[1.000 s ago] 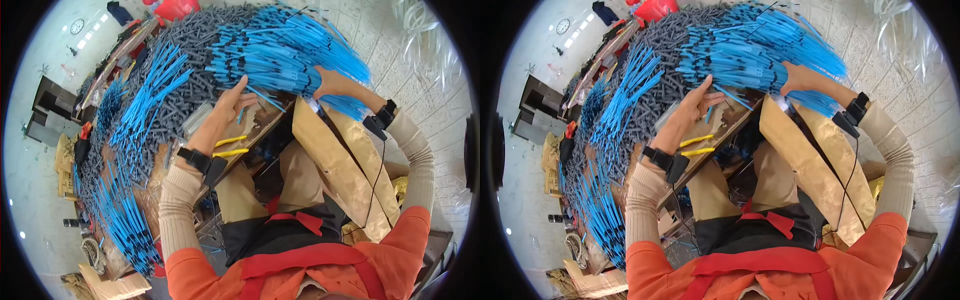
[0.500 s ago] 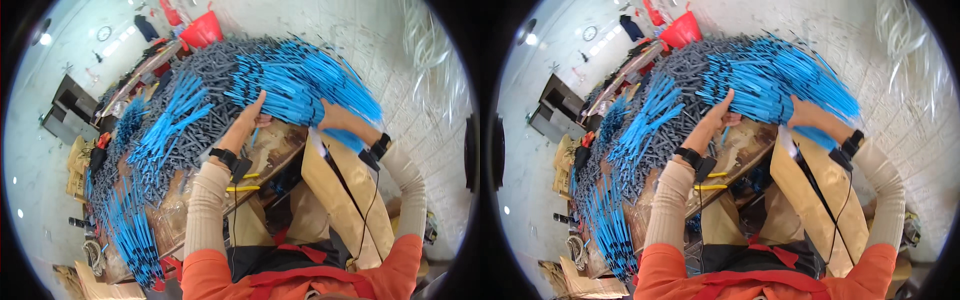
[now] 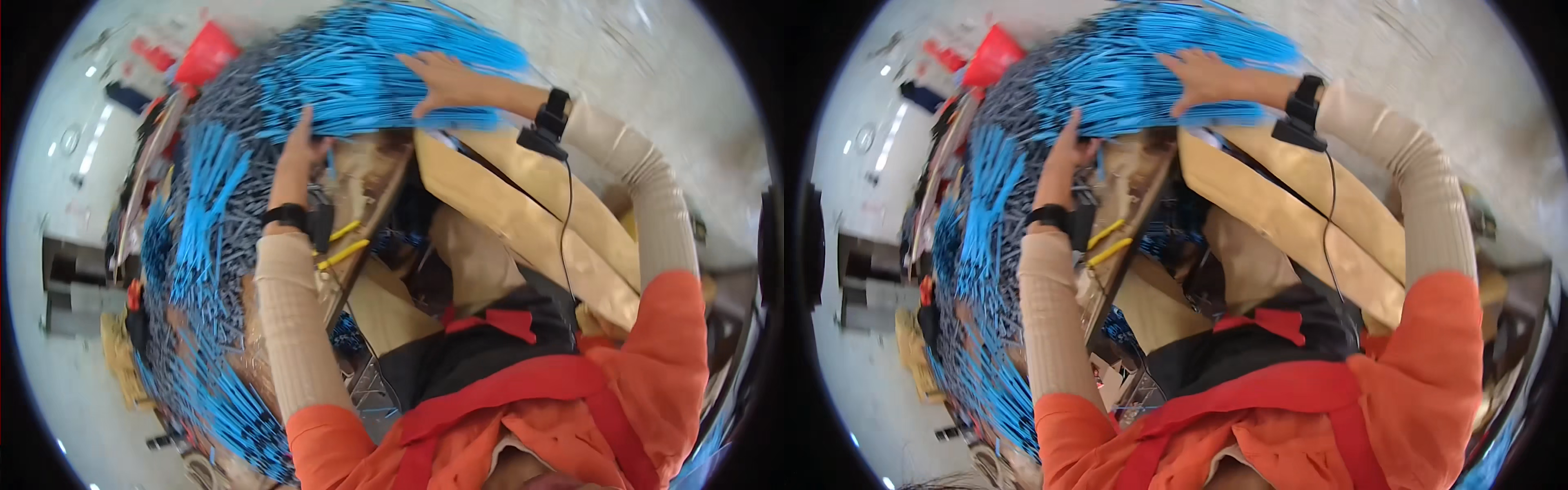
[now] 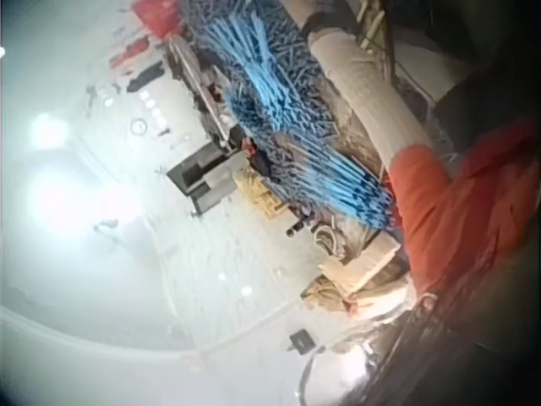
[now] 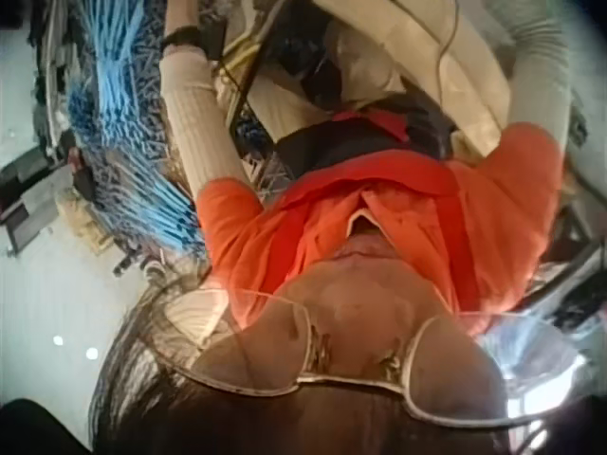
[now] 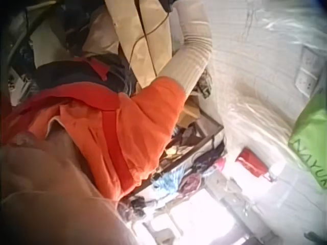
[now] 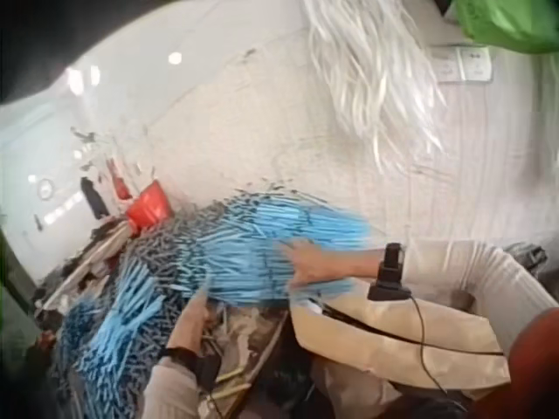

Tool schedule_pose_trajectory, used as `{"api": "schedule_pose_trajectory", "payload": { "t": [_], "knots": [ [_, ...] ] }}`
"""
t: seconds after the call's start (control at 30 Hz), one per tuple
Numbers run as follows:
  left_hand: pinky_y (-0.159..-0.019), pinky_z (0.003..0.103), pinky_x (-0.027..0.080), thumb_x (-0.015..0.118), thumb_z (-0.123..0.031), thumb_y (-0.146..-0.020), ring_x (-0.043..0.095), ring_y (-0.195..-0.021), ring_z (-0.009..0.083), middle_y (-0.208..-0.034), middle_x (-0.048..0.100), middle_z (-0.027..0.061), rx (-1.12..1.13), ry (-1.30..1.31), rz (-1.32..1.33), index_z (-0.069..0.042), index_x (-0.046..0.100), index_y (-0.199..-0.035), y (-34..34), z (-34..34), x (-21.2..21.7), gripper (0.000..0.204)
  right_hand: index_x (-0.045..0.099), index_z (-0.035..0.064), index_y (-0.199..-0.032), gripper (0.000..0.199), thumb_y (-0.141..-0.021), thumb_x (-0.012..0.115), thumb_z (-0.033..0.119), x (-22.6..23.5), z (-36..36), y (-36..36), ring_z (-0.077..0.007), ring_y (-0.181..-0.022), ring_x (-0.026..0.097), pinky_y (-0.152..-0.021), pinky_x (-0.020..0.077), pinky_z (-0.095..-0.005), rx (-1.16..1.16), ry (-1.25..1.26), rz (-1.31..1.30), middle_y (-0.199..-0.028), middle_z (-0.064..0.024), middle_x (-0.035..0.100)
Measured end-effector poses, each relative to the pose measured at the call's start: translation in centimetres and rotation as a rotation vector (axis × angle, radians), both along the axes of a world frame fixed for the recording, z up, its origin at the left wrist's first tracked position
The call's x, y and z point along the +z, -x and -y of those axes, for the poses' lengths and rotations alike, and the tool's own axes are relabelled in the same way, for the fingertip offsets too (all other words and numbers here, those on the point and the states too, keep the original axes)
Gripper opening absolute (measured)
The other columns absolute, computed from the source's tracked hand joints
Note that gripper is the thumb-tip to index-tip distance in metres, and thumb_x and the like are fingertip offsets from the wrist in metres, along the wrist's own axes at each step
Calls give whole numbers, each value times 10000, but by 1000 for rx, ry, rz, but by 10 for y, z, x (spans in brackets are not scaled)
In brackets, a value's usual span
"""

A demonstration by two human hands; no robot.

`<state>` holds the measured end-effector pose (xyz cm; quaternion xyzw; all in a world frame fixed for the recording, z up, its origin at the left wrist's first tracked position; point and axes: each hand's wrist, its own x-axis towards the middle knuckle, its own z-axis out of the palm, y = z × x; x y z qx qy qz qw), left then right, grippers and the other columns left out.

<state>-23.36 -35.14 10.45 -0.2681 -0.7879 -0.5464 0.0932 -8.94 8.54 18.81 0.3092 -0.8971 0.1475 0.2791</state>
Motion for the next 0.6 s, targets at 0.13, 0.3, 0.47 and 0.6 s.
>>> {"api": "schedule_pose_trajectory", "payload": {
  "t": [0.13,0.3,0.47,0.6],
  "knots": [
    [-850,463,550,790,-215,-817,512,-1151,320,-1282,536,130,161,-780,1078,-107,482,-1339,-46,-172,-31,616,338,87,-1460,776,-847,677,421,3,-82,-112,-395,-1197,493,-986,421,-445,24,-157,549,-1320,-252,489],
    [-820,440,593,729,-249,-872,532,-1130,315,-1223,560,155,558,-840,1012,-23,528,-1239,-73,-183,10,476,315,-38,-1430,725,-908,615,366,-27,-94,-326,-405,-1182,516,-1004,407,-471,-219,-316,492,-1300,-289,497],
    [-788,413,618,657,-183,-916,599,-1027,292,-1168,576,157,393,-848,979,28,550,-1196,-88,-137,1,367,298,-79,-1421,671,-934,564,300,-50,-101,-358,-415,-1168,526,-1019,401,-462,-167,-79,639,-1305,-307,494],
    [-735,343,594,587,-98,-931,622,-928,247,-1102,604,141,561,-454,726,14,559,-1208,-107,-130,-3,300,397,-77,-1363,514,-931,518,173,-44,-123,-314,-425,-1131,549,-985,431,-449,-26,156,970,-1273,-303,529]
  ]
}}
